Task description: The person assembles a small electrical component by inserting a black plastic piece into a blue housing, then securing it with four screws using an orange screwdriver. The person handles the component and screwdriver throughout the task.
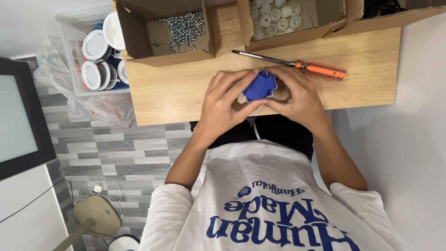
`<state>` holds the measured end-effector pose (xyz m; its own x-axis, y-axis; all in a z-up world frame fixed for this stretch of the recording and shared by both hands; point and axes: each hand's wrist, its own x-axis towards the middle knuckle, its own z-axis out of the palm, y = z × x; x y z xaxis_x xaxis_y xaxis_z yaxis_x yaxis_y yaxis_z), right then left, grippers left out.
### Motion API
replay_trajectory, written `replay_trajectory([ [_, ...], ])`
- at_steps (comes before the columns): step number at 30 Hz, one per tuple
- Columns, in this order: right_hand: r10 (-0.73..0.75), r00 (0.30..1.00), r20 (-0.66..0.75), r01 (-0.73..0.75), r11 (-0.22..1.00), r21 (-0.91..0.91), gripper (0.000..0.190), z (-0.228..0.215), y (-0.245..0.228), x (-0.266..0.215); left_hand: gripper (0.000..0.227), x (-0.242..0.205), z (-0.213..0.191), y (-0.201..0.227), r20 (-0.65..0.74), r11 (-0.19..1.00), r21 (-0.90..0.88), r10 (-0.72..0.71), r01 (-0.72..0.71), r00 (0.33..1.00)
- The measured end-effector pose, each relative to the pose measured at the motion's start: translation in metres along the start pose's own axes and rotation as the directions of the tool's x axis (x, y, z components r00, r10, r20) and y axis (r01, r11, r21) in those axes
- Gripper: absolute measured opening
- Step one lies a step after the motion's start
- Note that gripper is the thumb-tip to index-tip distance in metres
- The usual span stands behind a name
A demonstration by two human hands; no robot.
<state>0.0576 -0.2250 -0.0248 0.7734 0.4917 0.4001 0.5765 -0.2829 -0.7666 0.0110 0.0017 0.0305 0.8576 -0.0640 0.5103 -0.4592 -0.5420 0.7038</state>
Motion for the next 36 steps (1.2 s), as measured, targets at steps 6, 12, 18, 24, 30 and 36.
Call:
replay_trajectory([
  [6,0.008,1.000,0.002,-0.008,1.000,-0.001,0.067,-0.001,-0.004,0.002,0.055,0.002,-0.003,0.001,0.033,1.000,0.004,-0.011,0.011,0.999],
  [12,0.021,1.000,0.006,-0.021,1.000,-0.010,0.067,0.000,-0.004,0.001,0.056,0.003,-0.010,0.003,0.112,0.999,0.024,-0.023,0.021,0.993],
  [18,0.019,1.000,0.000,-0.019,1.000,0.005,0.067,0.000,-0.004,0.002,0.056,0.004,-0.008,0.001,0.119,1.000,0.018,-0.027,0.025,0.992],
  [24,0.024,1.000,-0.006,-0.024,1.000,0.001,0.066,0.000,-0.006,0.002,0.057,0.002,-0.007,-0.004,0.149,0.997,0.009,-0.079,0.079,0.986],
  [30,0.004,1.000,-0.015,-0.004,1.000,-0.014,0.063,-0.001,-0.012,0.007,0.062,0.006,-0.006,-0.005,0.206,0.984,-0.053,-0.158,0.172,0.966],
  [36,0.006,1.000,-0.029,-0.006,1.000,0.008,0.062,-0.001,-0.019,0.013,0.055,0.005,-0.007,-0.006,0.231,0.975,-0.100,-0.173,0.201,0.957],
])
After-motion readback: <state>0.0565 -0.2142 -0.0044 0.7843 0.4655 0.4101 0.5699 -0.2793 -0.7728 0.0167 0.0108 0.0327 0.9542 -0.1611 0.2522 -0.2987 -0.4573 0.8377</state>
